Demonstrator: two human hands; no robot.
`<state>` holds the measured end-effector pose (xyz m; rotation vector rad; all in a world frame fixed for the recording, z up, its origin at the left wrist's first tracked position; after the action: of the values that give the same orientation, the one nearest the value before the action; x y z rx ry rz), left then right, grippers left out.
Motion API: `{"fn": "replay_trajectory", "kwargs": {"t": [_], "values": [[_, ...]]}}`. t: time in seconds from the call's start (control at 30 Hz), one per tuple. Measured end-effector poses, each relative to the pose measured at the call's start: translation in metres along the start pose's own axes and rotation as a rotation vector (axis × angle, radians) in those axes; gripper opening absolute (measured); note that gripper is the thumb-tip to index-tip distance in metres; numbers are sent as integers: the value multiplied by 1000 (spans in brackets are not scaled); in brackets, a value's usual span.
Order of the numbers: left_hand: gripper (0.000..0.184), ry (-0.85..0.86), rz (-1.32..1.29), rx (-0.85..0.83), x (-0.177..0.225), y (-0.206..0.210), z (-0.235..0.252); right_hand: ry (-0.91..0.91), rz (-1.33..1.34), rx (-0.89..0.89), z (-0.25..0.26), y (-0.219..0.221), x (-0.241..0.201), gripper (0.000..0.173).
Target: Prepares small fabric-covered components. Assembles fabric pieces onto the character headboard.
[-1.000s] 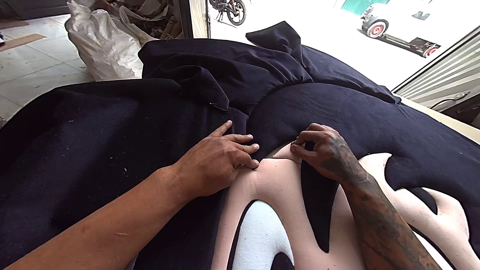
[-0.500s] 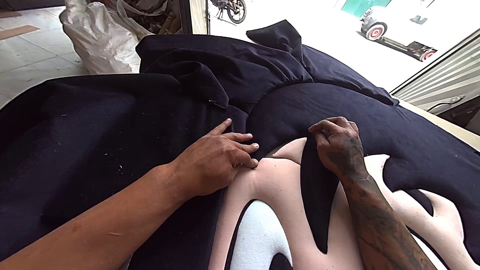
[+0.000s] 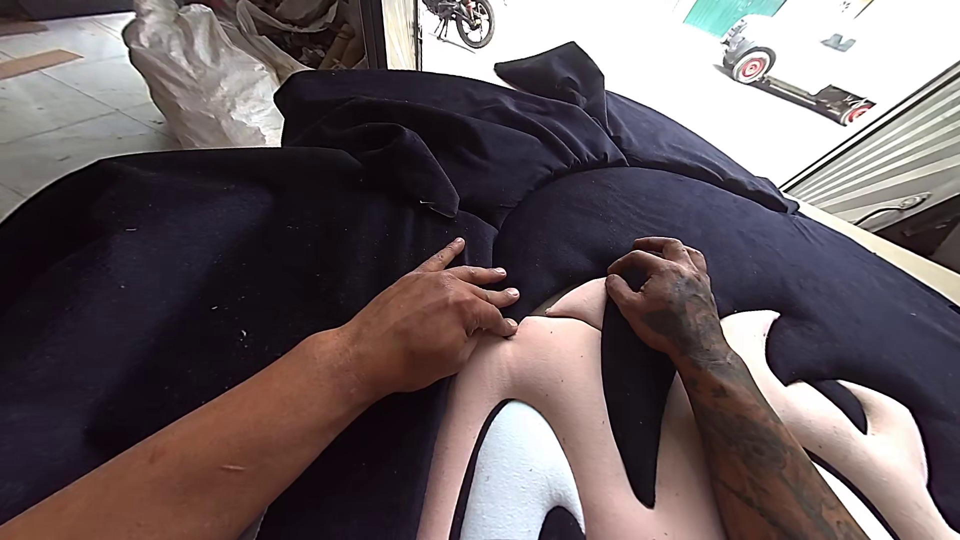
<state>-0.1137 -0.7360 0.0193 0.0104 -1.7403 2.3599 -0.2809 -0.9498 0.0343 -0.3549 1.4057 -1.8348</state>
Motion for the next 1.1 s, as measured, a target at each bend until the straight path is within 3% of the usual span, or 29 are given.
{"fn": "replay_trajectory", "kwargs": {"t": [0.2, 0.3, 0.47, 0.73, 1.1], "values": [[37, 4, 3, 6, 0, 0, 0, -86, 73, 110, -1, -10, -11, 18], [36, 5, -6, 13, 0, 0, 0, -248, 187, 145, -4, -16, -26, 16], [36, 15, -15, 25, 0, -1, -1, -509, 350, -20, -12, -8, -52, 18], [36, 21, -9, 26, 1, -1, -1, -484, 288, -153, -13, 7, -49, 21], [35, 17, -5, 33, 1, -2, 0, -443, 296, -174, -12, 9, -46, 22]]}}
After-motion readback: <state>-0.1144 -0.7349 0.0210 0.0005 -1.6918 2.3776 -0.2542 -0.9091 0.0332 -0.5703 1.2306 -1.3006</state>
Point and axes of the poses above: each hand's wrist, its own z-axis towards the middle knuckle, its own y-axis out of the palm, x = y × z, the point moved 8 cm from there along z, towards the middle knuckle, and after that the axes turned 7 degrees about z, right-handed, at the moved point
